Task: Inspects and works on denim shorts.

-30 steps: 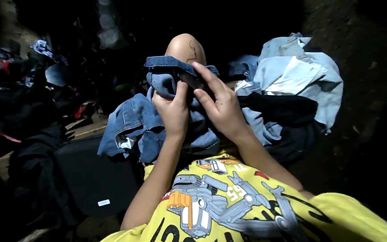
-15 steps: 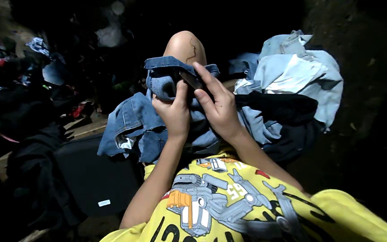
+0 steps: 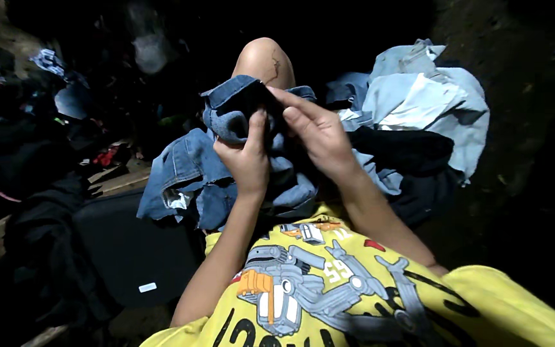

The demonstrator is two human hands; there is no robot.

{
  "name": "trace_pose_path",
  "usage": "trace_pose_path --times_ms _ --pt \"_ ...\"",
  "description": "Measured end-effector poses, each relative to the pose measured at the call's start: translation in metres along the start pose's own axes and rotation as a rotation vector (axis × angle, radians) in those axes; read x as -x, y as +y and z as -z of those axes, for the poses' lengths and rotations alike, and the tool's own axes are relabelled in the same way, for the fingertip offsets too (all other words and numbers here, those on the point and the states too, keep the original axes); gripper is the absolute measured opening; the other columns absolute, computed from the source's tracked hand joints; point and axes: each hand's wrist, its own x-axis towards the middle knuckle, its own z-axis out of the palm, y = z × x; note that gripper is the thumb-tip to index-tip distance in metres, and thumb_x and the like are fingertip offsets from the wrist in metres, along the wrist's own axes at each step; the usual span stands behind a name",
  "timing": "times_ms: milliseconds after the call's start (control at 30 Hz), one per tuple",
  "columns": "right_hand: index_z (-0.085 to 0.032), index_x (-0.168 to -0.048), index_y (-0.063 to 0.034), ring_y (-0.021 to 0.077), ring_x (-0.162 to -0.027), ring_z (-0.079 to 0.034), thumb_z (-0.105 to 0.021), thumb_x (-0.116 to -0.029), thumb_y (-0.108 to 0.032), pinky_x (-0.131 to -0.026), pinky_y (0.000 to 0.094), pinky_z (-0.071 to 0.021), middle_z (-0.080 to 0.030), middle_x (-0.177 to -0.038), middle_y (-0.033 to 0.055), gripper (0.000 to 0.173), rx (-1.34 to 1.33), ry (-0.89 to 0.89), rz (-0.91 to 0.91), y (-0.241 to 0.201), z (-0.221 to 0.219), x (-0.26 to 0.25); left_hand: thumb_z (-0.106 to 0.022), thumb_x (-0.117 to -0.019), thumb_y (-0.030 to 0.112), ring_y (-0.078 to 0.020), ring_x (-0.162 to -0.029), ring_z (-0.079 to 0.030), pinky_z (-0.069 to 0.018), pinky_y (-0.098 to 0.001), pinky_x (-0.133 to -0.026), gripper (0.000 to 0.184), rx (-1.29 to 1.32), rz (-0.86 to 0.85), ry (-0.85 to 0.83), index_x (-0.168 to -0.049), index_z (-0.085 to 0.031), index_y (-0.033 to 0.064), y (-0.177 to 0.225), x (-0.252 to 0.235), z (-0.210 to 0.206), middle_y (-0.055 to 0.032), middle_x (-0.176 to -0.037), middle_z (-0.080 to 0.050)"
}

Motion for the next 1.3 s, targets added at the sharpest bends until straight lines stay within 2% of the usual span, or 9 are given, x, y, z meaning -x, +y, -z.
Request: trace_pose_path --times_ms 100,167,367,467,600,1000,1100,1200,1300 --pt "-0.064 -0.133 -0.0066 -0.0070 -0.060 -0.046 -0.044 -0.1078 -0.015 -0.051 0.0106 -0.0377 -0.063 -0.087 -0.0124 0.033 -0.237 -0.115 -0.201 -0.012 0.020 -0.008 -0.068 -0.0890 -0.004 -0.0050 -0.085 -0.071 -0.0616 -0.0272 -0.081 0.019 -0.002 0.003 -0.067 -0.102 -0.060 0.0072 0.001 -0.002 0.004 0.0050 -0.087 -0.072" --pt "-0.064 -0.133 -0.0095 -0.0048 -0.051 -0.040 -0.043 -0.1081 -0.016 -0.044 0.0116 -0.0322 -0.056 -0.074 -0.0125 0.033 -0.278 -0.164 -0.279 -0.015 0.028 -0.009 -0.069 -0.0888 -0.003 -0.0060 -0.085 -0.071 -0.0616 -0.0281 -0.082 0.019 -0.008 0.025 -0.101 -0.104 -0.060 0.0065 0.001 -0.003 0.005 0.0041 -0.089 -0.072" --pt "-0.064 -0.139 -0.0151 -0.0006 -0.091 -0.064 -0.053 -0.1061 -0.021 -0.080 0.0197 -0.0535 -0.070 -0.120 -0.0031 0.036 0.202 -0.103 -0.090 -0.018 0.022 0.002 -0.069 -0.0893 -0.003 -0.0048 -0.075 -0.071 -0.0623 -0.0255 -0.072 0.013 -0.054 0.141 -0.177 -0.094 -0.065 0.0090 0.012 -0.013 0.010 0.0047 -0.079 -0.072" --pt "-0.059 -0.145 -0.0165 0.0153 -0.081 -0.063 -0.056 -0.1049 -0.023 -0.068 0.0339 -0.0542 -0.066 -0.103 0.0088 0.041 0.428 0.019 0.013 -0.006 0.004 0.013 -0.063 -0.0898 -0.007 -0.0041 -0.068 -0.069 -0.0610 -0.0233 -0.065 0.017 -0.051 0.165 -0.120 -0.089 -0.061 0.0093 0.014 -0.012 0.005 0.0043 -0.073 -0.070" --pt "-0.052 -0.150 -0.0077 0.0193 -0.098 -0.068 -0.056 -0.1050 -0.020 -0.080 0.0329 -0.0571 -0.066 -0.120 0.0166 0.047 0.426 0.114 0.076 0.004 -0.015 0.018 -0.063 -0.0897 -0.007 -0.0053 -0.073 -0.071 -0.0623 -0.0256 -0.071 0.016 -0.003 0.114 -0.026 -0.095 -0.060 0.0073 0.005 -0.001 0.001 0.0032 -0.077 -0.070" --pt "-0.059 -0.144 -0.0072 0.0165 -0.080 -0.060 -0.053 -0.1063 -0.022 -0.066 0.0288 -0.0502 -0.062 -0.096 0.0121 0.041 0.392 0.152 0.128 0.011 -0.022 0.010 -0.064 -0.0886 -0.008 -0.0041 -0.077 -0.071 -0.0621 -0.0249 -0.074 0.018 0.032 0.064 0.032 -0.096 -0.060 0.0077 0.000 0.007 -0.002 0.0045 -0.080 -0.071" --pt "-0.062 -0.138 -0.0051 0.0030 -0.105 -0.065 -0.048 -0.1084 -0.019 -0.091 0.0212 -0.0531 -0.069 -0.127 0.0049 0.036 0.097 0.033 0.017 0.004 -0.006 0.002 -0.067 -0.0882 -0.007 -0.0064 -0.081 -0.072 -0.0626 -0.0272 -0.078 0.018 0.010 0.069 -0.009 -0.099 -0.061 0.0059 0.002 0.000 0.003 0.0028 -0.084 -0.072" --pt "-0.063 -0.133 -0.0061 -0.0080 -0.067 -0.051 -0.044 -0.1084 -0.016 -0.057 0.0102 -0.0421 -0.066 -0.096 -0.0112 0.033 -0.175 -0.090 -0.174 -0.007 0.015 -0.007 -0.070 -0.0882 -0.004 -0.0052 -0.083 -0.072 -0.0617 -0.0269 -0.080 0.017 -0.045 0.093 -0.095 -0.099 -0.063 0.0070 0.005 -0.005 0.009 0.0042 -0.087 -0.073" --pt "-0.062 -0.133 -0.0070 -0.0054 -0.055 -0.042 -0.042 -0.1087 -0.015 -0.047 0.0112 -0.0348 -0.057 -0.078 -0.0121 0.033 -0.233 -0.164 -0.234 -0.013 0.025 -0.012 -0.071 -0.0865 -0.004 -0.0062 -0.083 -0.072 -0.0622 -0.0279 -0.080 0.019 -0.045 0.109 -0.159 -0.100 -0.064 0.0067 0.008 -0.007 0.012 0.0031 -0.087 -0.074"
